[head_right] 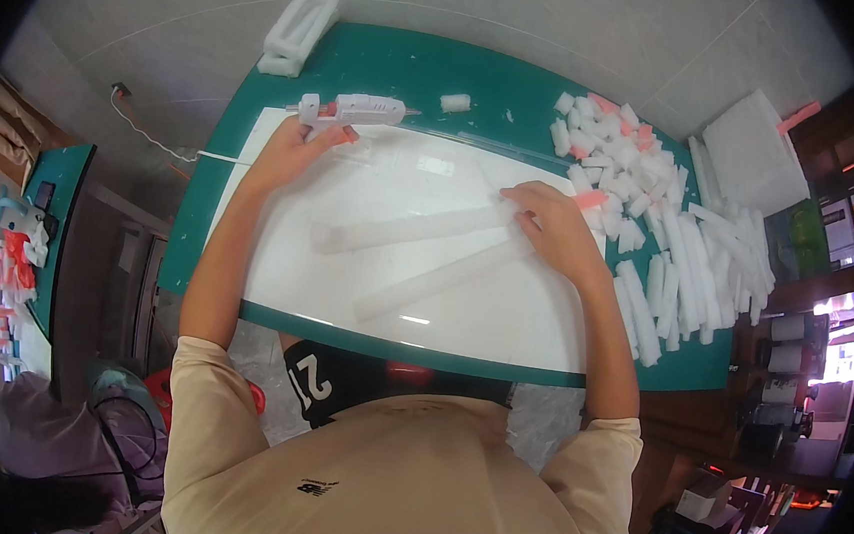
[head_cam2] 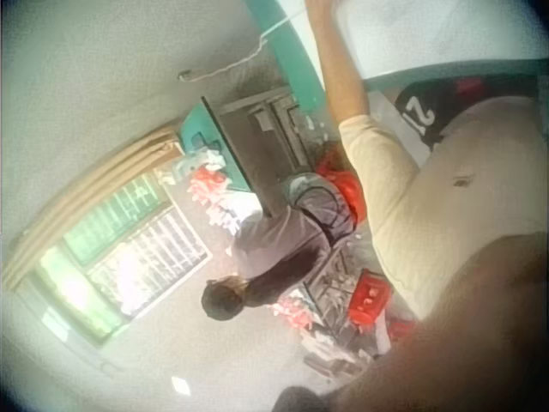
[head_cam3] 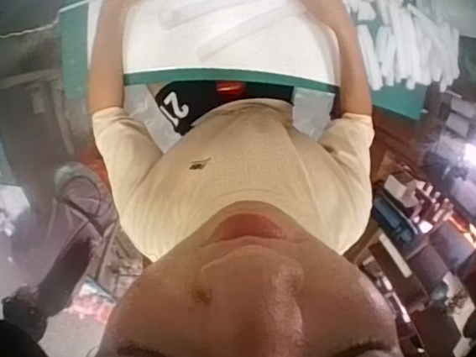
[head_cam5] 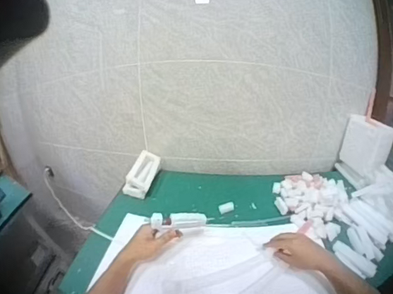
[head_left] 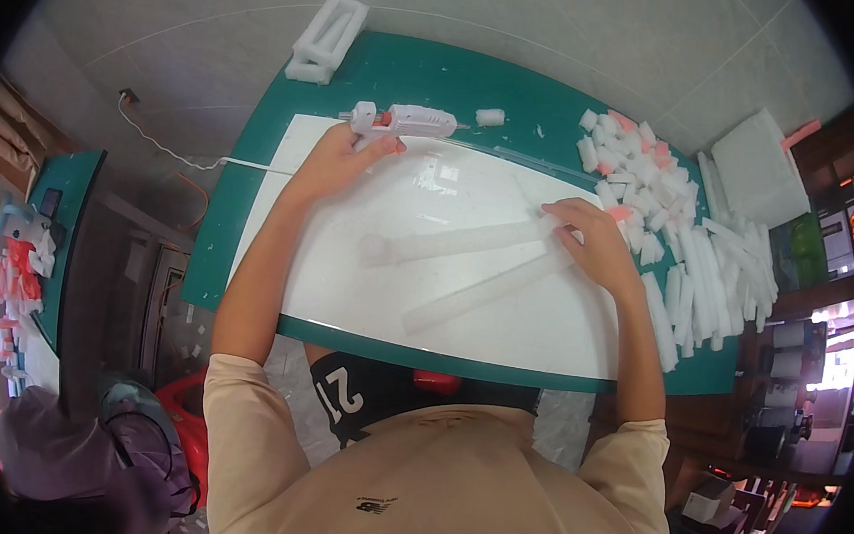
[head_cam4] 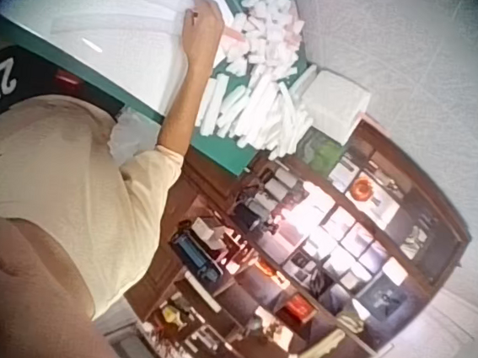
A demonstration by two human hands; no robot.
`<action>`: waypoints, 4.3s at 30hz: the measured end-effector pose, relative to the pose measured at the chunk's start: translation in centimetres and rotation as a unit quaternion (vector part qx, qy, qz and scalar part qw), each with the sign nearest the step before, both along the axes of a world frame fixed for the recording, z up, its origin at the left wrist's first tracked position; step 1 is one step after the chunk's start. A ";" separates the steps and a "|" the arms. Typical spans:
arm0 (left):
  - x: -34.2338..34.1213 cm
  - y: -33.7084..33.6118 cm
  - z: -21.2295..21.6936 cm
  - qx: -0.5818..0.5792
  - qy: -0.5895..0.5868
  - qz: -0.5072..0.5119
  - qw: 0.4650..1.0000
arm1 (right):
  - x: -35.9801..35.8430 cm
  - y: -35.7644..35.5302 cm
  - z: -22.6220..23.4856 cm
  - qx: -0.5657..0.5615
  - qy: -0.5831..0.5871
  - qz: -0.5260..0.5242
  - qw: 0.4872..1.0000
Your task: Using a hot glue gun to join long white foam cylinders together to form a structure.
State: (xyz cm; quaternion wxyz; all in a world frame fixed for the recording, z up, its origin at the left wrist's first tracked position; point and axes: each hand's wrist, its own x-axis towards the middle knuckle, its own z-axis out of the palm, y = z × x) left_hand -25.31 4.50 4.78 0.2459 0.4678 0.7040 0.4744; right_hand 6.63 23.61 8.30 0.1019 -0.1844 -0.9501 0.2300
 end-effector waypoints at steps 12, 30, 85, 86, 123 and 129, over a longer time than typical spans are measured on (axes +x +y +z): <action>-0.3 0.1 -0.7 0.028 -0.003 0.003 1.000 | -0.5 -0.2 -0.3 0.024 -0.006 0.007 1.000; -1.2 0.2 -1.2 0.060 -0.025 0.002 0.998 | -0.4 0.0 -0.9 0.024 -0.002 -0.004 1.000; -3.3 -11.1 1.9 -0.076 0.325 0.087 0.938 | 0.1 0.0 -2.6 0.030 0.033 -0.023 0.999; -1.7 -10.8 2.9 -0.077 0.325 0.085 0.939 | 0.1 0.1 -2.7 0.033 0.035 -0.016 0.999; 9.0 -9.9 -2.9 0.103 0.176 0.137 0.969 | -0.2 -0.4 -2.0 0.003 0.036 -0.036 0.999; 9.1 -9.9 -3.8 0.109 0.155 0.165 0.968 | -0.2 -0.4 -1.6 -0.007 0.003 -0.035 0.999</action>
